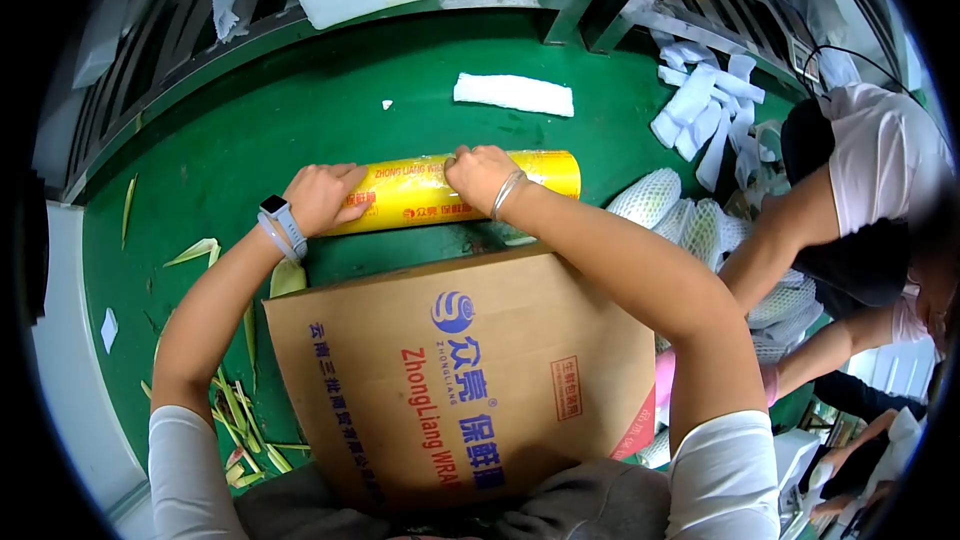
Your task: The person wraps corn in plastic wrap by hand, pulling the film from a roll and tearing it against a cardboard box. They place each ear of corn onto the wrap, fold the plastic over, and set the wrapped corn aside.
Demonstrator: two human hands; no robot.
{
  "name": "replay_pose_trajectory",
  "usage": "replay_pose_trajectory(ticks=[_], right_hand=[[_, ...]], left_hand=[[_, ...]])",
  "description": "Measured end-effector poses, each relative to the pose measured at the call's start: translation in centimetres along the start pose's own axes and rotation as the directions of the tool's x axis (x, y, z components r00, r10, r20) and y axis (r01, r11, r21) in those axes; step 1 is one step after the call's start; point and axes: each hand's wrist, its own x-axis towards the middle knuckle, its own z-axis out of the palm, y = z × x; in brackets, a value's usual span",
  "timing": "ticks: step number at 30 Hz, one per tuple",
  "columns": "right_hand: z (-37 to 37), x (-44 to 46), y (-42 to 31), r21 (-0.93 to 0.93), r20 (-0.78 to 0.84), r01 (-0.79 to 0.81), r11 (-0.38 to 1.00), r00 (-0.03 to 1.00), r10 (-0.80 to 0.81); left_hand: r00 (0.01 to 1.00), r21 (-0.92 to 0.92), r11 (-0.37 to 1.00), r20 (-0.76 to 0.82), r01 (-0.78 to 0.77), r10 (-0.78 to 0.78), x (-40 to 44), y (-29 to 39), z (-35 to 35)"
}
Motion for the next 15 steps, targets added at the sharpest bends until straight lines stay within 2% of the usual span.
replay_pose_trajectory(ticks=[2,4,5,10,12,14,15], right_hand=[[-0.8,0.1,-0.3,-0.019,-0.015,0.009,1.0,1.0,-0.01],[-1.4,-0.3,-0.8,-0.143,0.003,0.004,0.99,1.0,-0.004],[-1.3,-0.1,-0.8,-0.147,0.007,0.011,0.989,1.0,-0.01],[0.0,1.6,0.6,-0.196,-0.116,0.074,0.978,0.988,-0.099],[0.0,1.9,1.6,-0.17,-0.142,0.045,0.984,0.987,-0.07],[-1.3,2.0,2.0,0.002,-0.156,-0.063,0.998,0.986,0.062],[-2.0,2.1,2.3,0.12,-0.114,-0.17,0.978,0.976,0.184]], left_hand=[[1.0,-0.009,1.0,0.001,0.021,-0.021,0.2,-0.4,0.1],[0.999,-0.022,0.999,0.001,0.043,-0.043,0.3,-0.7,0.3],[0.998,-0.023,0.998,0.009,0.062,-0.062,0.3,-0.8,0.4],[0.998,-0.021,0.998,-0.029,0.064,-0.064,0.0,-0.8,1.2],[0.995,-0.038,0.995,-0.034,0.094,-0.096,-0.1,-1.0,1.5],[0.993,-0.048,0.993,-0.021,0.112,-0.113,-0.1,-0.4,0.9],[0.991,-0.064,0.989,-0.004,0.13,-0.131,0.0,0.0,0.7]])
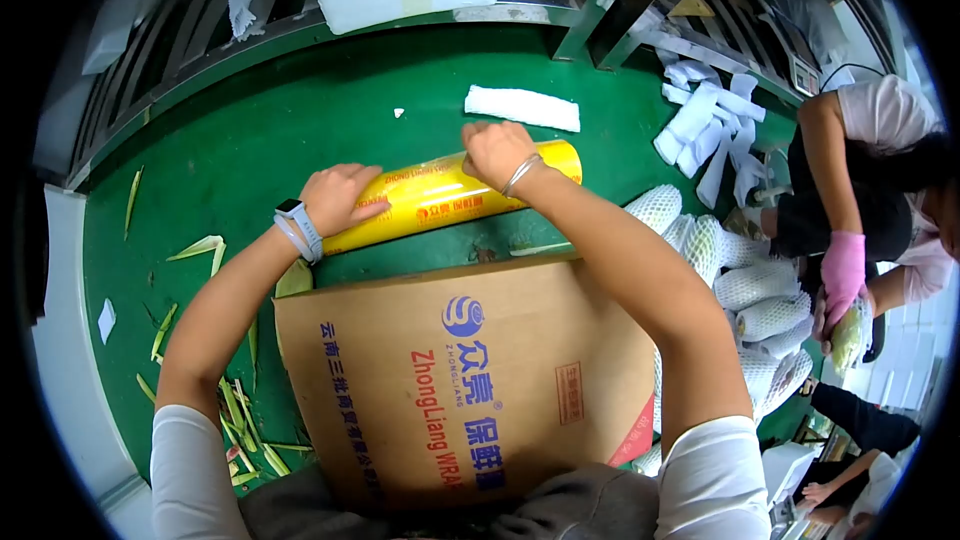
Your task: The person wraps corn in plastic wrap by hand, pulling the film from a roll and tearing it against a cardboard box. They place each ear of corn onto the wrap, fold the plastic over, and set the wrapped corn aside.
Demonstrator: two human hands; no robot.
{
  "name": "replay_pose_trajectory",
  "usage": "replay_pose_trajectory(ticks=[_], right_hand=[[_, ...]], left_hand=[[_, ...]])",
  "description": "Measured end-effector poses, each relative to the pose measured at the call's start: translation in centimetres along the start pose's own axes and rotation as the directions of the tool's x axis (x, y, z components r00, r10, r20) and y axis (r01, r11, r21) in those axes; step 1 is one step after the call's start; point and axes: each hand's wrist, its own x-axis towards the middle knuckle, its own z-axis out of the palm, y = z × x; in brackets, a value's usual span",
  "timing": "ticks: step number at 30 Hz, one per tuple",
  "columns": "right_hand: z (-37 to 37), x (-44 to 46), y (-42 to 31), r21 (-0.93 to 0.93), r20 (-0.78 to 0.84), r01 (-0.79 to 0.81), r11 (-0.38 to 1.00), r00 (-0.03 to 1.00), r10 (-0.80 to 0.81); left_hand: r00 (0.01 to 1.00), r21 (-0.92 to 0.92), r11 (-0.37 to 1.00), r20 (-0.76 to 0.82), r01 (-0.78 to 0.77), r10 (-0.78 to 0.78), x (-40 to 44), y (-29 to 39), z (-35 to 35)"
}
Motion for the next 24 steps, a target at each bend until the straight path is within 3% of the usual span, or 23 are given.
replay_pose_trajectory(ticks=[1,3,5,7,8,9,11,12,13,15,16,18,21,22,23,24], right_hand=[[-0.6,0.3,0.3,-0.002,0.002,0.004,1.0,1.0,-0.004],[-1.5,0.8,1.0,0.241,0.014,-0.066,0.968,0.998,0.065],[-2.9,1.0,0.9,0.484,0.011,-0.124,0.866,0.991,0.136],[-4.4,1.0,0.4,0.513,-0.017,-0.104,0.852,0.991,0.132],[-5.6,0.9,0.3,0.511,-0.016,-0.109,0.853,0.991,0.136],[-6.9,0.9,0.3,0.486,-0.057,-0.064,0.872,0.993,0.105],[-8.6,0.3,0.7,0.46,-0.1,-0.025,0.888,0.992,0.08],[-9.4,-0.3,1.4,0.386,-0.139,0.021,0.922,0.99,0.036],[-9.9,-1.0,2.1,0.308,-0.175,0.066,0.949,0.985,-0.012],[-9.4,-2.6,2.9,0.264,-0.233,0.118,0.957,0.971,-0.055],[-9.6,-3.5,2.7,0.152,-0.166,0.09,0.984,0.984,-0.065],[-9.7,-5.2,2.9,-0.121,-0.108,0.115,0.986,0.986,-0.129],[-12.0,-7.5,2.8,-0.226,-0.124,0.161,0.961,0.973,-0.193],[-13.1,-8.5,2.6,-0.242,-0.226,0.216,0.946,0.936,-0.271],[-14.5,-9.8,1.8,-0.248,-0.225,0.202,0.947,0.939,-0.259],[-15.8,-11.4,0.6,-0.14,-0.203,0.191,0.972,0.955,-0.217]], left_hand=[[1.0,-0.003,1.0,-0.003,0.004,-0.004,0.2,0.6,-0.2],[0.999,-0.048,0.999,-0.054,-0.003,0.001,0.8,2.3,-0.4],[1.0,-0.132,0.991,0.014,0.022,-0.021,1.5,3.0,0.2],[0.989,-0.378,0.917,0.029,-0.126,0.148,2.0,3.0,1.8],[0.988,-0.534,0.846,0.124,-0.009,0.088,2.2,3.2,1.3],[0.988,-0.534,0.845,0.122,-0.013,0.092,2.4,3.1,0.7],[0.995,-0.633,0.767,0.066,0.101,-0.077,2.5,2.6,-1.3],[0.997,-0.647,0.758,0.053,0.077,-0.057,2.3,2.2,-2.8],[0.98,-0.694,0.696,0.186,0.186,-0.076,2.1,2.0,-4.7],[0.99,-0.602,0.794,0.142,0.08,0.008,1.7,1.4,-6.7],[0.99,-0.599,0.797,0.139,0.074,0.013,1.4,1.6,-7.8],[0.997,-0.432,0.902,-0.076,-0.013,-0.022,0.7,2.5,-9.8],[0.998,-0.481,0.876,-0.069,-0.032,-0.001,-0.8,4.6,-12.5],[0.992,-0.435,0.898,-0.124,-0.071,0.018,-1.6,5.1,-13.2],[0.992,-0.436,0.896,-0.126,-0.085,0.033,-2.7,5.8,-13.8],[0.987,-0.475,0.871,-0.151,-0.126,0.06,-4.1,6.6,-14.4]])
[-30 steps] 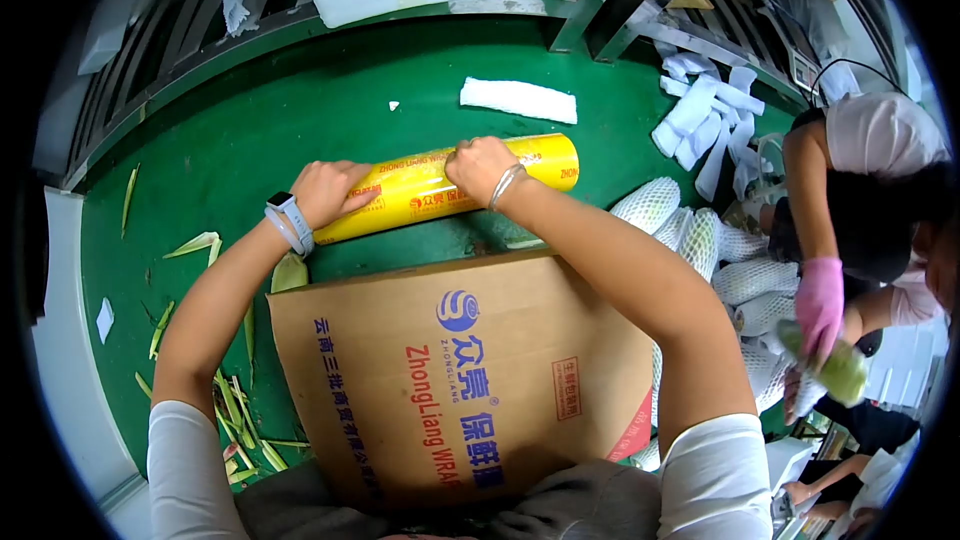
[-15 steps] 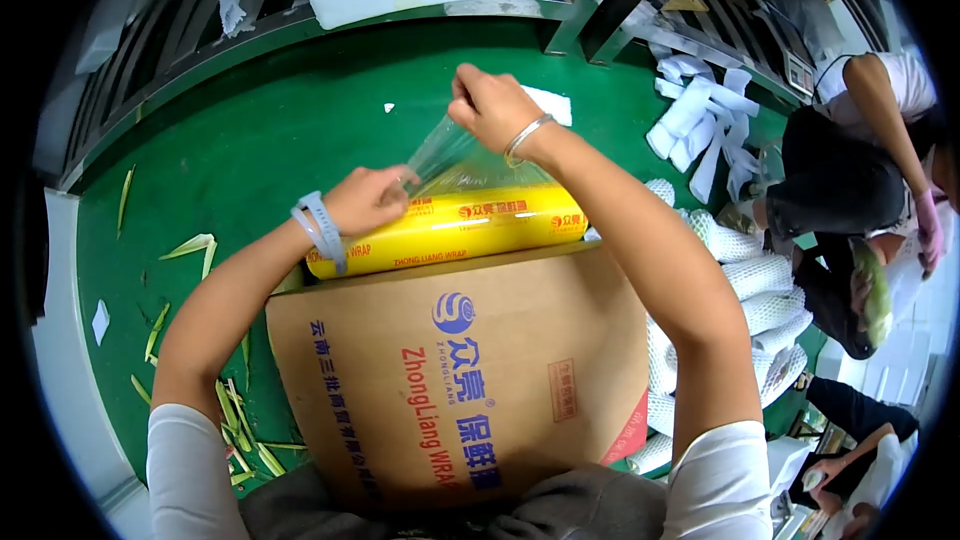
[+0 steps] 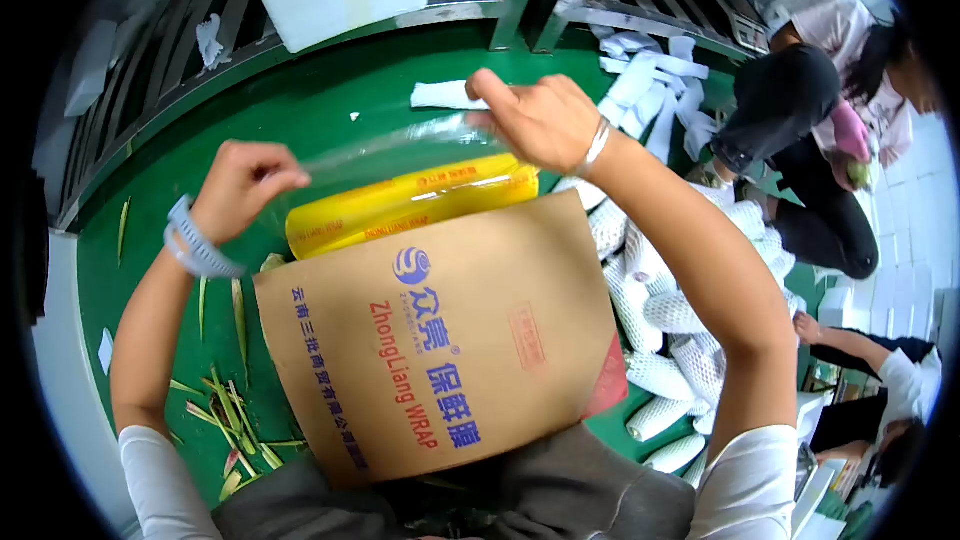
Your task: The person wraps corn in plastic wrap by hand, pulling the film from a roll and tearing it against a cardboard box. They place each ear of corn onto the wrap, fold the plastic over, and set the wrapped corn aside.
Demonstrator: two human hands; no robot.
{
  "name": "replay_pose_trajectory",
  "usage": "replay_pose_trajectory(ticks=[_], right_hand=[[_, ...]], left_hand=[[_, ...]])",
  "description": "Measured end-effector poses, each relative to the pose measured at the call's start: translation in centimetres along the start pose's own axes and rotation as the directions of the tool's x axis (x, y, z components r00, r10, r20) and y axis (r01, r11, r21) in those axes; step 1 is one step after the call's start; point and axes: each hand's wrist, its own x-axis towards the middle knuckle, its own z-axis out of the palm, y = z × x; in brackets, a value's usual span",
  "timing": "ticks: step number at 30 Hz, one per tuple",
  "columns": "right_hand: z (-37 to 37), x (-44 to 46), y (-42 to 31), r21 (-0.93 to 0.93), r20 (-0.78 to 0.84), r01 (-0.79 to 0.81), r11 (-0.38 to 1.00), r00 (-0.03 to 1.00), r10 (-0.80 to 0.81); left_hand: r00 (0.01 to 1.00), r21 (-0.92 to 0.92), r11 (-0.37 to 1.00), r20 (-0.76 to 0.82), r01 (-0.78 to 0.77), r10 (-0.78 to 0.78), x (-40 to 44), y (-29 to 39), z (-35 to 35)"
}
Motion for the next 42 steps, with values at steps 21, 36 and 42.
replay_pose_trajectory(ticks=[21,36,42], right_hand=[[-5.6,-22.6,-19.1,-0.139,0.241,-0.158,0.978,0.952,0.188],[0.6,-28.0,-21.6,0.37,0.209,-0.836,0.405,0.5,0.841],[0.3,-24.2,-21.3,0.138,0.326,-0.894,0.426,0.447,0.833]], left_hand=[[0.944,0.425,0.897,0.328,-0.124,-0.025,-21.4,9.5,11.0],[0.738,0.118,0.762,-0.378,0.637,-0.559,-25.6,-13.7,15.6],[0.572,-0.496,0.547,-0.119,0.674,-0.812,-23.8,-15.4,14.5]])
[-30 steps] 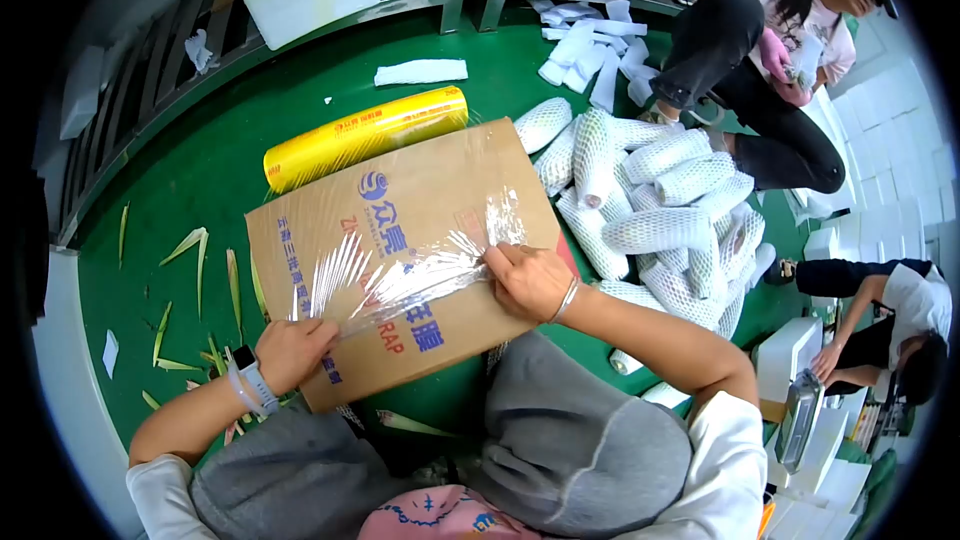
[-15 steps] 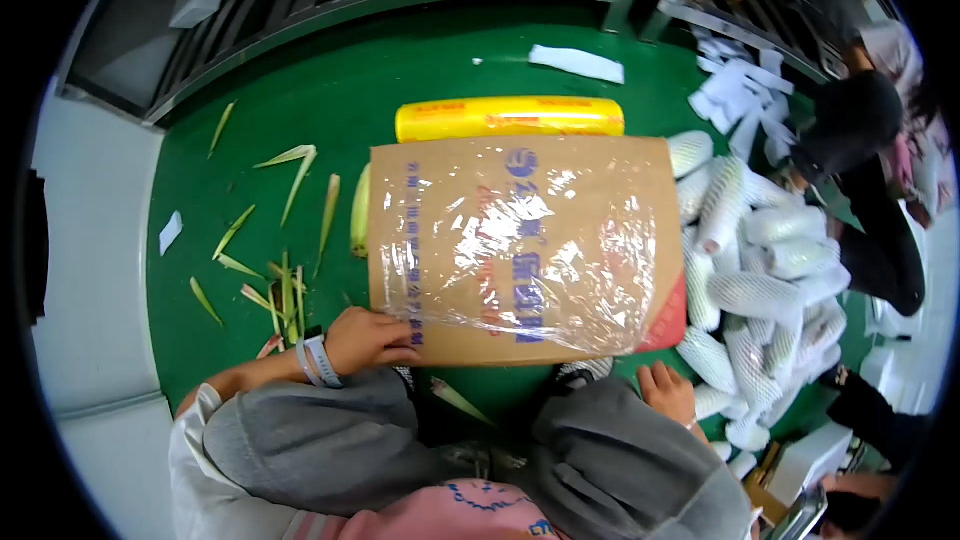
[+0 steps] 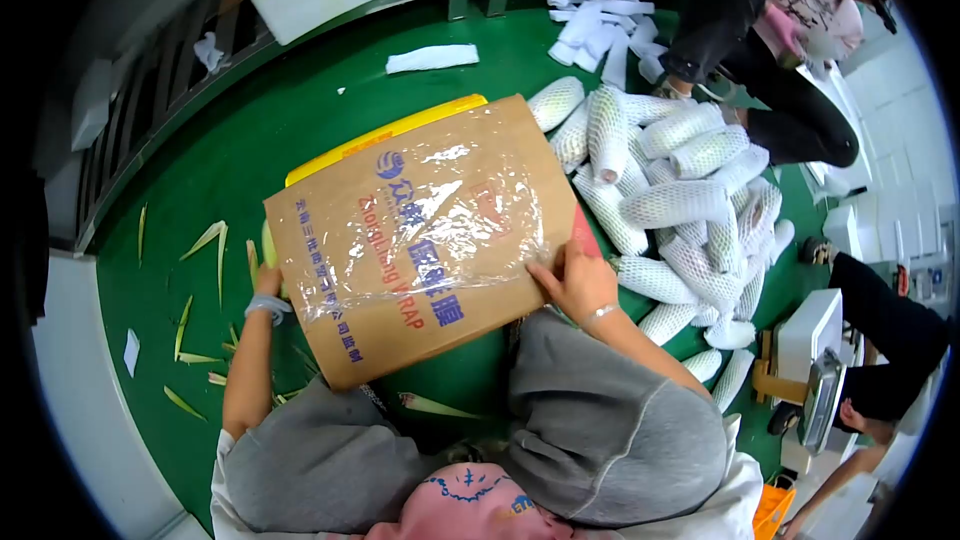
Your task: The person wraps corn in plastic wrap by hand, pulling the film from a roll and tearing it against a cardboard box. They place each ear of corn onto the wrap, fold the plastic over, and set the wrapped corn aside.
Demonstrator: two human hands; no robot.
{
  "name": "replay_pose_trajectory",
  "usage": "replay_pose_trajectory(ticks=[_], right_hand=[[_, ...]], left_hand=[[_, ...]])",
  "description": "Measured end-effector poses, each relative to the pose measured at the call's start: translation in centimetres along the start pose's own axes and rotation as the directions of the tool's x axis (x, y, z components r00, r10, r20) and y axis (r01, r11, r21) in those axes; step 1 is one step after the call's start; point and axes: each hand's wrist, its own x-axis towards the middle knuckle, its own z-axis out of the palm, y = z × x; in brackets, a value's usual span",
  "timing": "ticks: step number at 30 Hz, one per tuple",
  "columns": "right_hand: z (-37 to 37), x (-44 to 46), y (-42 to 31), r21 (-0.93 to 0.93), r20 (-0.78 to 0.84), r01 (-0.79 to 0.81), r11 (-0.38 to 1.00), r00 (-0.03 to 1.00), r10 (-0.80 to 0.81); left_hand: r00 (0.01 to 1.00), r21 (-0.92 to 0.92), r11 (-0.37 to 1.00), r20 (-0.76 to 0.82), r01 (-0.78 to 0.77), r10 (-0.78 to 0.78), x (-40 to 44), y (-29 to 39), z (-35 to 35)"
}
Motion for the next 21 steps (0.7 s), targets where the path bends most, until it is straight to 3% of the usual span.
replay_pose_trajectory(ticks=[1,3,5,7,8,9,10,13,14,15,16,17,18,19,21], right_hand=[[0.0,0.3,0.0,0.034,0.003,0.0,0.999,1.0,0.0],[0.3,1.0,0.3,0.072,0.007,-0.003,0.997,1.0,0.003],[1.1,1.5,0.4,0.045,-0.094,0.053,0.998,0.994,-0.048],[1.1,1.8,0.8,0.018,-0.074,0.164,0.986,0.984,-0.162],[0.7,1.7,0.8,0.438,0.127,-0.001,0.899,0.99,-0.06],[0.3,1.6,0.9,0.732,0.346,-0.239,0.638,0.937,-0.046],[-0.2,1.2,1.3,0.811,0.363,-0.269,0.52,0.928,-0.086],[0.2,-0.4,3.6,0.895,0.268,-0.22,0.388,0.961,-0.075],[-0.4,-0.6,4.2,0.916,0.227,-0.178,0.359,0.969,-0.1],[-0.9,-0.3,5.4,0.899,0.096,-0.02,0.437,0.984,-0.153],[-1.8,0.2,6.0,0.943,0.087,-0.033,0.331,0.985,-0.148],[-3.1,0.7,6.1,0.975,0.079,-0.046,0.219,0.986,-0.144],[-4.4,1.4,4.0,0.981,0.002,0.037,0.191,0.98,-0.2],[-5.2,2.1,0.6,0.98,-0.076,0.12,0.158,0.963,-0.259],[-4.7,2.7,-5.4,0.883,-0.126,0.318,0.344,0.869,-0.479]], left_hand=[[0.992,-0.347,0.929,0.044,0.129,-0.122,-3.5,5.3,-0.7],[0.994,-0.387,0.916,-0.076,-0.103,0.08,-2.9,5.1,-2.6],[0.902,-0.155,0.893,-0.169,-0.422,0.397,-5.8,11.0,-4.2],[0.734,0.189,0.726,-0.037,-0.662,0.679,-9.9,18.5,-3.6],[0.644,0.297,0.591,0.123,-0.749,0.755,-11.0,21.1,-2.4],[0.579,0.299,0.511,0.222,-0.806,0.784,-12.6,23.2,-0.4],[0.483,0.306,0.387,0.371,-0.87,0.793,-13.5,24.5,1.6],[0.481,0.155,0.477,0.529,-0.865,0.7,-13.9,23.1,7.1],[0.459,0.214,0.415,0.557,-0.884,0.692,-14.2,23.0,7.9],[0.438,0.268,0.346,0.587,-0.899,0.681,-14.6,22.9,8.5],[0.43,0.265,0.339,0.597,-0.903,0.678,-15.1,23.1,8.7],[0.473,0.278,0.395,0.658,-0.876,0.586,-15.7,23.2,8.8],[0.511,0.3,0.449,0.712,-0.842,0.481,-16.3,23.3,8.8],[0.514,0.307,0.449,0.716,-0.84,0.472,-16.7,23.3,9.0],[0.516,0.283,0.49,0.733,-0.824,0.444,-17.0,23.2,9.3]])
